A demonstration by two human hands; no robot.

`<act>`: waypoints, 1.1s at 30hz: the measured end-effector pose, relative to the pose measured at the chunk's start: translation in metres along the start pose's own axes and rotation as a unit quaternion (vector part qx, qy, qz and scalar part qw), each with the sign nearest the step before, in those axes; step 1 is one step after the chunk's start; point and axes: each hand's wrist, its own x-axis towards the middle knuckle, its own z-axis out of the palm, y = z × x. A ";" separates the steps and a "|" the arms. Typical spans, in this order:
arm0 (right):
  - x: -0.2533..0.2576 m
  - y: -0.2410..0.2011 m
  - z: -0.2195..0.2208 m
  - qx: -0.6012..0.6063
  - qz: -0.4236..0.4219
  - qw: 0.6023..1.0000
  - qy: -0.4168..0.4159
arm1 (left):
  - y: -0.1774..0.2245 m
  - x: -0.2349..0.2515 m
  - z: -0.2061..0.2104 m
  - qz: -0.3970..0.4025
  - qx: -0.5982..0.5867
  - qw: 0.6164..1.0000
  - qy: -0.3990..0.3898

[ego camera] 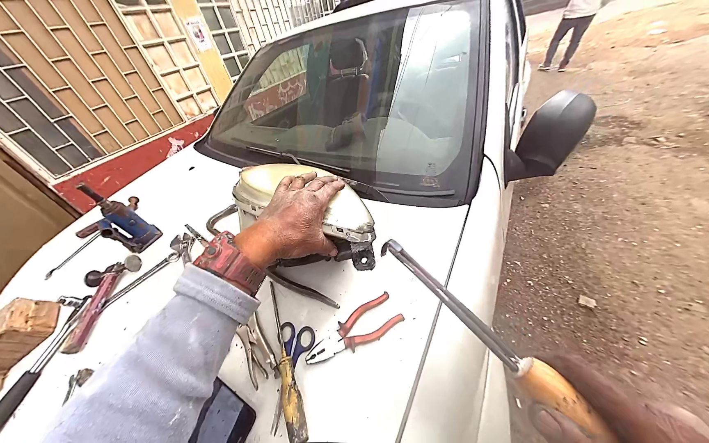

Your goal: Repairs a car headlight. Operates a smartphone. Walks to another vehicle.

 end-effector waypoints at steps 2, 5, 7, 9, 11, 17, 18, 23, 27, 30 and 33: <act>-0.006 0.005 0.012 0.036 0.006 0.999 0.020 | 0.001 -0.001 0.000 -0.005 0.003 1.000 -0.010; -0.011 0.012 0.027 0.059 0.033 0.997 0.026 | 0.001 0.000 0.000 -0.004 0.010 1.000 -0.011; -0.011 0.012 0.030 0.054 0.037 0.998 0.026 | 0.001 0.000 0.000 -0.002 0.011 1.000 -0.009; -0.011 0.010 0.031 0.048 0.028 0.998 0.020 | 0.001 0.000 0.001 -0.001 0.008 1.000 -0.009; -0.009 0.008 0.031 0.040 0.019 0.999 0.020 | 0.001 0.001 0.001 0.001 0.008 1.000 -0.008; -0.006 0.006 0.030 0.045 0.013 0.998 0.032 | 0.000 0.001 0.001 0.000 0.010 1.000 -0.012; -0.005 0.005 0.028 0.040 0.014 0.999 0.028 | 0.000 0.001 0.001 0.000 0.010 1.000 -0.011; 0.001 0.000 0.017 0.020 0.013 1.000 0.012 | -0.001 0.002 0.002 0.001 0.010 1.000 -0.006; 0.003 -0.009 0.008 0.001 0.017 1.000 0.000 | -0.002 0.002 0.003 0.003 0.011 1.000 -0.003; 0.004 -0.014 0.003 -0.004 0.018 1.000 -0.007 | -0.003 0.002 0.004 0.004 0.008 1.000 0.001; 0.006 -0.018 0.000 -0.024 0.018 1.000 -0.010 | -0.003 0.001 0.005 0.005 0.003 1.000 0.008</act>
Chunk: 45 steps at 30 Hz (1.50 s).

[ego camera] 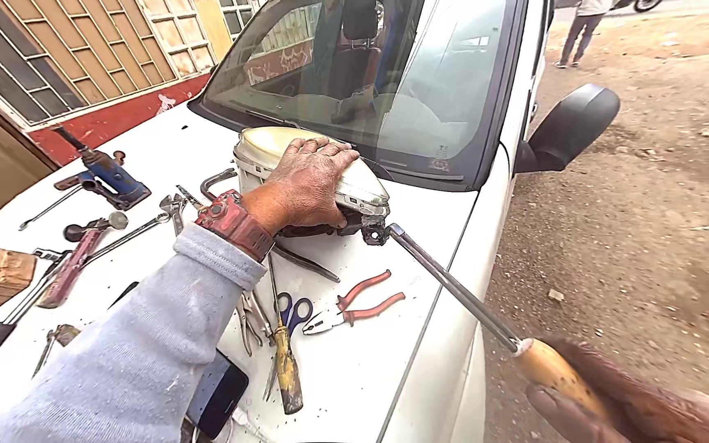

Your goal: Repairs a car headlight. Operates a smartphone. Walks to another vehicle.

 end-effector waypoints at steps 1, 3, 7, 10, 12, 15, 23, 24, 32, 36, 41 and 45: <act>0.000 -0.002 -0.001 -0.012 0.000 1.000 -0.002 | 0.000 0.000 0.000 0.001 -0.002 1.000 0.003; 0.001 -0.007 -0.005 -0.032 0.005 0.999 -0.007 | 0.000 0.001 0.000 0.001 -0.001 1.000 0.001; 0.002 -0.017 -0.013 -0.066 0.015 0.998 -0.015 | 0.000 0.001 -0.002 0.000 0.000 1.000 -0.003; 0.003 -0.025 -0.019 -0.104 0.022 0.994 -0.023 | 0.002 0.001 -0.002 0.003 0.000 1.000 0.008; 0.003 -0.027 -0.022 -0.121 0.017 0.992 -0.024 | 0.002 0.000 -0.003 0.005 -0.002 1.000 0.012; -0.002 -0.020 -0.025 -0.101 0.017 0.995 -0.009 | 0.004 0.000 -0.003 -0.001 0.008 1.000 0.017; -0.019 0.033 0.032 0.095 -0.024 0.993 0.060 | 0.004 -0.002 -0.001 -0.008 0.008 1.000 0.003; -0.019 0.039 0.042 0.100 -0.023 0.993 0.066 | 0.004 -0.002 -0.001 -0.010 0.008 1.000 -0.001; -0.009 0.045 0.061 0.032 -0.035 0.989 0.143 | 0.004 0.000 -0.001 -0.008 0.008 1.000 -0.019; -0.002 0.041 0.058 0.023 -0.048 0.988 0.144 | 0.004 0.000 -0.003 -0.006 -0.012 1.000 -0.014; 0.001 0.037 0.058 0.027 -0.054 0.988 0.140 | 0.005 -0.001 -0.005 -0.010 -0.005 1.000 -0.018; 0.001 0.036 0.060 0.025 -0.052 0.990 0.131 | 0.004 -0.001 -0.004 -0.011 -0.003 1.000 -0.019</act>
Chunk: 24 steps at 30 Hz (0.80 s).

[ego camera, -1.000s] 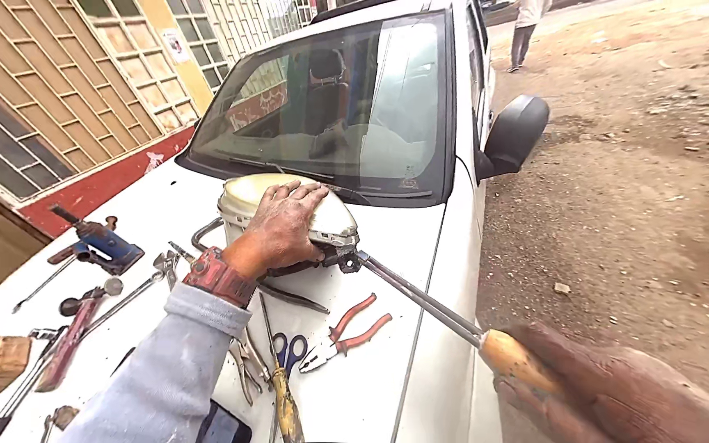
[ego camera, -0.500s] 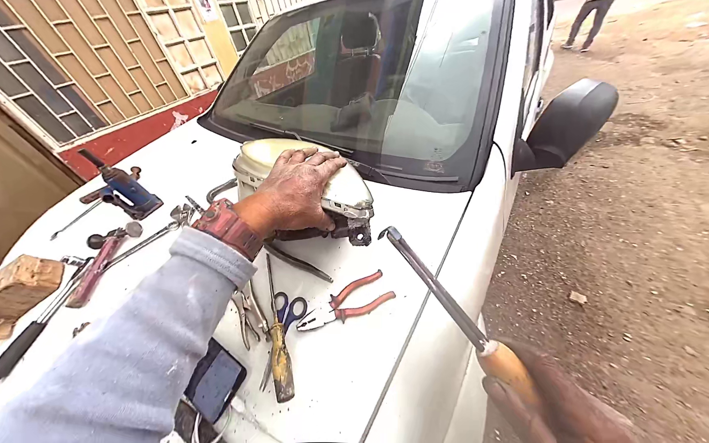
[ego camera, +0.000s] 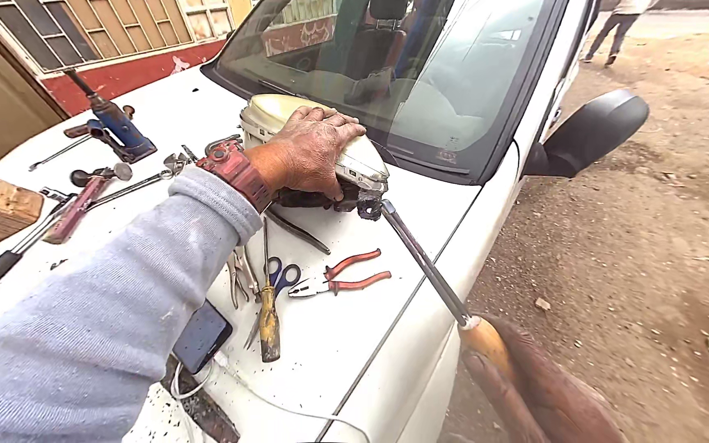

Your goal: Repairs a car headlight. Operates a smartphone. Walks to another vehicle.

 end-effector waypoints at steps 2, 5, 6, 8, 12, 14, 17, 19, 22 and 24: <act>-0.001 0.001 0.001 -0.002 0.000 1.000 0.001 | 0.000 0.000 -0.001 -0.001 0.000 1.000 -0.001; -0.003 0.001 0.002 -0.002 0.005 1.000 0.006 | 0.000 0.001 0.000 -0.003 0.002 1.000 -0.004; -0.003 0.000 0.002 -0.001 0.005 1.000 0.005 | 0.000 0.002 0.000 -0.004 0.003 1.000 -0.004; -0.004 0.000 0.001 -0.005 0.004 1.000 0.000 | -0.001 0.002 0.002 -0.002 0.003 1.000 -0.003; -0.005 0.000 0.001 -0.008 0.003 1.000 0.011 | -0.002 0.001 0.002 0.002 0.001 1.000 0.003; -0.006 -0.001 0.000 -0.007 0.002 1.000 0.015 | -0.002 0.001 0.002 0.002 -0.004 1.000 0.004; -0.006 0.001 0.001 -0.012 0.003 1.000 0.008 | -0.001 0.000 0.001 0.001 -0.009 1.000 0.006; -0.006 0.002 0.002 -0.010 0.001 1.000 0.010 | -0.001 0.001 0.001 0.000 -0.002 1.000 0.006; -0.006 0.002 0.003 -0.002 0.000 1.000 0.017 | -0.001 0.001 0.002 0.001 -0.002 1.000 0.004; -0.007 0.002 0.004 -0.001 0.003 1.000 0.013 | -0.001 0.001 0.002 0.000 -0.003 1.000 0.006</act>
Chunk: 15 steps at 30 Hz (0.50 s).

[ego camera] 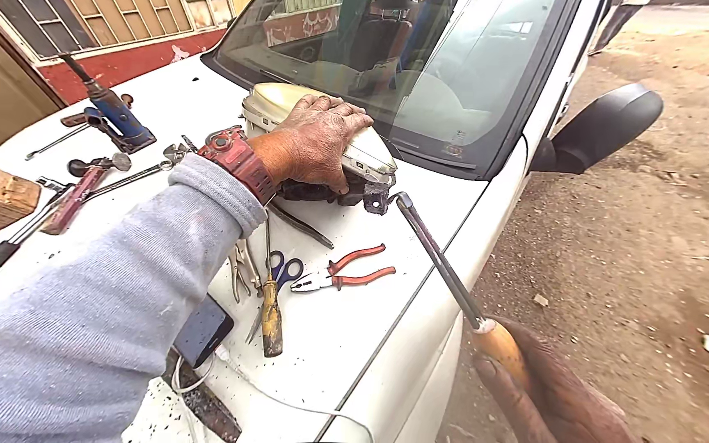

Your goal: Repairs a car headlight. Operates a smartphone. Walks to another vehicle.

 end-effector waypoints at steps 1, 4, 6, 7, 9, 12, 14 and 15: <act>0.000 0.000 0.000 -0.001 0.003 1.000 -0.003 | 0.000 0.000 0.000 0.001 0.001 1.000 0.001; -0.001 0.001 0.001 0.000 0.007 1.000 -0.003 | 0.000 0.000 -0.002 0.000 -0.002 1.000 -0.003; -0.002 0.001 0.001 0.004 0.011 1.000 0.002 | 0.000 -0.001 -0.001 -0.002 -0.003 1.000 -0.002; -0.002 0.001 0.002 0.008 0.013 1.000 0.002 | 0.000 -0.001 -0.001 -0.003 -0.004 1.000 -0.003; -0.001 0.003 0.003 0.016 0.013 1.000 -0.003 | 0.001 -0.001 -0.001 0.000 -0.004 1.000 -0.003; -0.002 0.004 0.004 0.015 0.016 1.000 -0.005 | 0.001 0.000 -0.003 0.001 0.000 1.000 -0.006; -0.003 0.004 0.005 0.019 0.017 1.000 -0.002 | 0.000 0.000 -0.002 0.000 0.001 1.000 -0.005; -0.004 0.004 0.006 0.022 0.018 1.000 0.001 | 0.000 -0.001 -0.002 0.000 0.000 1.000 -0.004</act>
